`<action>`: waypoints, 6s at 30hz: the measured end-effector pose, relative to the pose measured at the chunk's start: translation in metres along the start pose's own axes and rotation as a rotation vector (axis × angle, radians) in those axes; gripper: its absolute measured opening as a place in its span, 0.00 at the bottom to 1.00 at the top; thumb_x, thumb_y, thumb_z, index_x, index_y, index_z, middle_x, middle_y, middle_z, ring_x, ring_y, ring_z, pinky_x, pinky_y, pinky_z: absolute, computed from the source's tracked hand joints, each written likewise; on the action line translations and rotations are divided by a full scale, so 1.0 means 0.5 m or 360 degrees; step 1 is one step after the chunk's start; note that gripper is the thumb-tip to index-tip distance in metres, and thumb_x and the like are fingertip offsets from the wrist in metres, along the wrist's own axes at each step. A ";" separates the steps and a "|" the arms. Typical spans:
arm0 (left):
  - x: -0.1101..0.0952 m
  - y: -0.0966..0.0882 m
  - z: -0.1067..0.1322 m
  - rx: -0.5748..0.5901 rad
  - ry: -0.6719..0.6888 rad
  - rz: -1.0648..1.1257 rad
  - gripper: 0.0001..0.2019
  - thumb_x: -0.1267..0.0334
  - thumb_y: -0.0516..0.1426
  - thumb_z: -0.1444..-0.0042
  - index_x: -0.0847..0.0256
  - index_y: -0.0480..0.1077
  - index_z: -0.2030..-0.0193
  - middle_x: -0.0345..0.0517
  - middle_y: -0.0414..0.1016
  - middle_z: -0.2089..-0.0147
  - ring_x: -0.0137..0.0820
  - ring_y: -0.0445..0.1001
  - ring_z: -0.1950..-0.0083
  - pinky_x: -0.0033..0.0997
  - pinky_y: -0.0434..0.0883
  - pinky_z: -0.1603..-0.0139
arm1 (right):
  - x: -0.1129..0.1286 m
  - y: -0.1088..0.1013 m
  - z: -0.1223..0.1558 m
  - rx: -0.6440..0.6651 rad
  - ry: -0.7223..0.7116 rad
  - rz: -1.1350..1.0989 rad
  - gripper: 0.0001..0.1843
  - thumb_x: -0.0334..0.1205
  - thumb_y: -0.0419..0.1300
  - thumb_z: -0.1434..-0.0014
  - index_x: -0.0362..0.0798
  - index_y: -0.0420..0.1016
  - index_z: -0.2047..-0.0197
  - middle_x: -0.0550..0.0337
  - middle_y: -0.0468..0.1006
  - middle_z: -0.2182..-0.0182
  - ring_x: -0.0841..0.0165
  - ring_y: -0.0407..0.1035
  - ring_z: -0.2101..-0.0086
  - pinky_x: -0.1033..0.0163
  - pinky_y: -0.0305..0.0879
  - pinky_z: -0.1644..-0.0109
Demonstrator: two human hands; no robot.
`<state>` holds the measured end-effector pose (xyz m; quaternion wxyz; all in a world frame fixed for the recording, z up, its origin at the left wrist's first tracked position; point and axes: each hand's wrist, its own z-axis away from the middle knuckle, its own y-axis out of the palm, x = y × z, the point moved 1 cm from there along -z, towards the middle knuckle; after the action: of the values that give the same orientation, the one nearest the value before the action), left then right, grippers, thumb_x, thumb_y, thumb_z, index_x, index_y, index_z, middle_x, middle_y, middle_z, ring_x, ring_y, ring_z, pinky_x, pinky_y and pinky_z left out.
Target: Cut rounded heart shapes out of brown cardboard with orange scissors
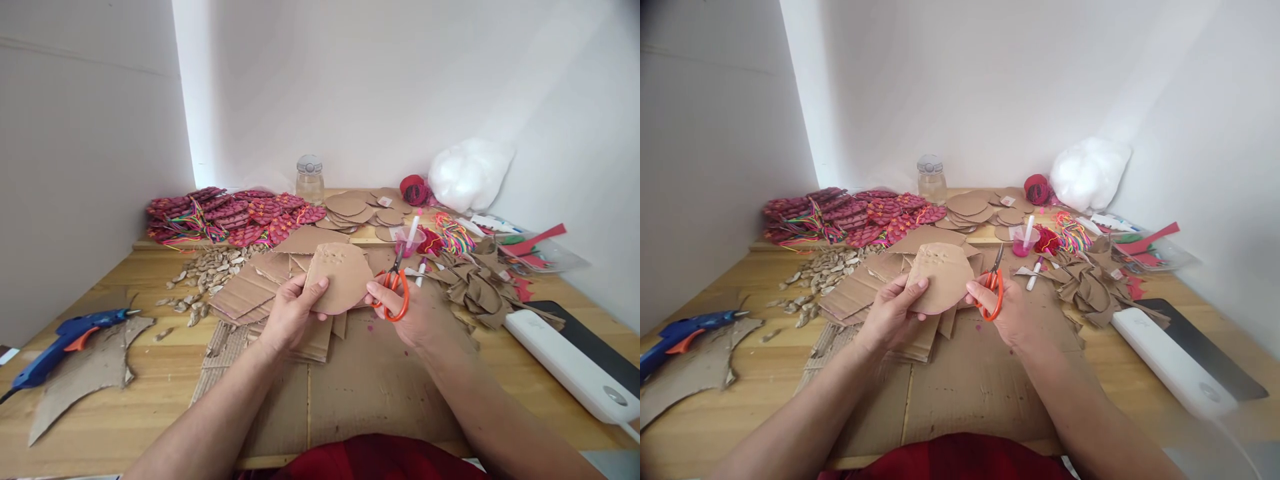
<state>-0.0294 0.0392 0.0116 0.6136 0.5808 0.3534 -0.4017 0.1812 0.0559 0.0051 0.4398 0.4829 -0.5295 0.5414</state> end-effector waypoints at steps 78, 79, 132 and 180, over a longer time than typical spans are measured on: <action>0.021 0.050 0.026 -0.0394 0.0128 0.0276 0.18 0.57 0.72 0.53 0.65 0.74 0.62 0.38 0.74 0.70 0.23 0.72 0.76 0.22 0.71 0.78 | 0.028 0.064 0.061 0.0635 0.0006 -0.0102 0.30 0.65 0.57 0.35 0.52 0.51 0.74 0.68 0.60 0.80 0.73 0.53 0.77 0.65 0.50 0.73; 0.021 0.050 0.026 -0.0389 0.0125 0.0270 0.18 0.57 0.72 0.53 0.65 0.74 0.61 0.38 0.74 0.70 0.23 0.72 0.75 0.22 0.71 0.78 | 0.028 0.064 0.061 0.0636 0.0013 -0.0095 0.30 0.65 0.57 0.35 0.52 0.51 0.74 0.68 0.60 0.80 0.73 0.52 0.78 0.65 0.50 0.74; 0.031 0.037 0.026 -0.0346 0.0074 0.0166 0.15 0.55 0.71 0.51 0.64 0.74 0.68 0.38 0.73 0.75 0.23 0.69 0.77 0.22 0.70 0.76 | -0.019 0.065 0.065 0.0482 0.0109 -0.0059 0.26 0.61 0.58 0.33 0.51 0.59 0.73 0.70 0.59 0.83 0.73 0.56 0.81 0.66 0.51 0.77; 0.031 0.049 0.029 -0.0337 0.0137 0.0315 0.15 0.57 0.70 0.48 0.64 0.74 0.62 0.38 0.75 0.70 0.23 0.71 0.75 0.23 0.71 0.75 | -0.011 0.066 0.065 0.0617 0.0085 -0.0207 0.27 0.64 0.55 0.33 0.49 0.65 0.71 0.66 0.68 0.83 0.72 0.59 0.79 0.65 0.54 0.73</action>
<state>-0.0010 0.0234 0.0092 0.6924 0.5614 0.3608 -0.2744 0.1513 0.0220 -0.0059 0.3864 0.5772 -0.3712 0.6163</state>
